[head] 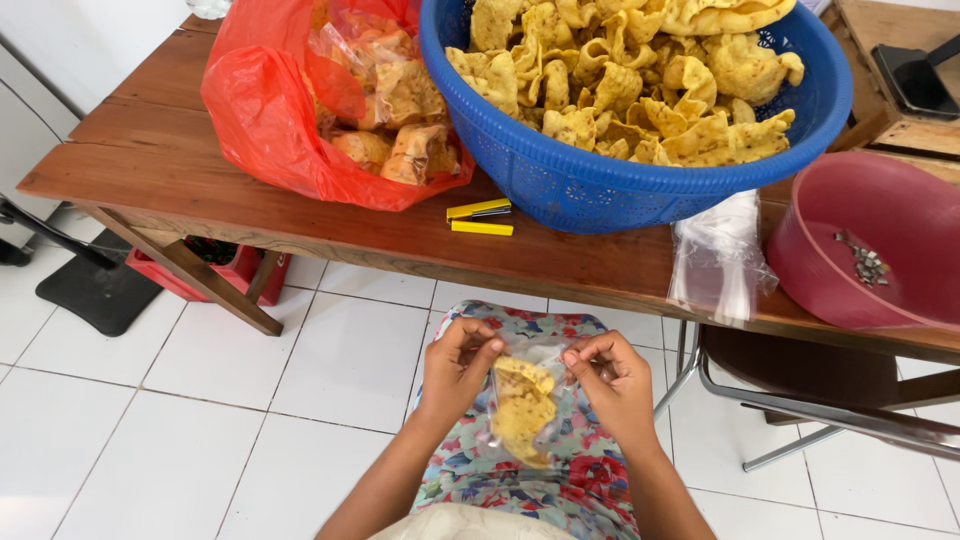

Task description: The person sits on the floor and repeatedly fills small clear plastic bags with fried snacks from a blue basket. They fold the bag tops and use a yellow stapler to seal each bag, then place the finished packages into a red plastic bag.

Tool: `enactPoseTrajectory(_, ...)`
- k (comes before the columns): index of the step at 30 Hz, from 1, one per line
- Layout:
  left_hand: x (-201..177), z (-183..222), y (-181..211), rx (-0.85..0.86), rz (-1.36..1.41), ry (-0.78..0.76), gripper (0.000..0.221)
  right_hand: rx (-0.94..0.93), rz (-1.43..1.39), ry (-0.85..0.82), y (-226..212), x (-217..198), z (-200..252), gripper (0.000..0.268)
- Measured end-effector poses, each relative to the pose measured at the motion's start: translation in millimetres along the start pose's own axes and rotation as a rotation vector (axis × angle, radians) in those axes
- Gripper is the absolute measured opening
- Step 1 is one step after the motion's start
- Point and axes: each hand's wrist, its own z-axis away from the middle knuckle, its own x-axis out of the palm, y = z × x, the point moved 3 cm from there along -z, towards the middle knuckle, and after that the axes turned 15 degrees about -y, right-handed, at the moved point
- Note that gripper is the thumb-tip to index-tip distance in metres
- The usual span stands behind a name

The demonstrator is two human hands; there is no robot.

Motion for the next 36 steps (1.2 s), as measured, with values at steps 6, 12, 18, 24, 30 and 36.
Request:
enactPoseTrajectory(6, -14, 10, 15, 0.046, -0.165, -0.096, 0.01, 0.122, -0.013, -0.036, -2, -2, 8, 0.037)
enactPoseTrajectory(12, -14, 13, 29, 0.054, -0.198, -0.198, 0.003, -0.033, -0.008, -0.076, 7, 2, 11, 0.013)
enactPoseTrajectory(18, -15, 17, 33, 0.13, -0.171, -0.218, 0.009, -0.117, 0.021, -0.129, 4, 2, 17, 0.012)
enactPoseTrajectory(24, -17, 18, 39, 0.143, -0.152, -0.217, 0.01, -0.06, -0.003, -0.142, -1, 1, 16, 0.015)
enactPoseTrajectory(30, -9, 12, 48, 0.052, -0.317, -0.187, 0.009, 0.014, -0.021, -0.078, 7, 0, 16, 0.01)
enactPoseTrajectory(36, -2, 4, 55, -0.034, -0.358, -0.246, 0.02, 0.161, 0.011, -0.085, 12, -5, 12, 0.021)
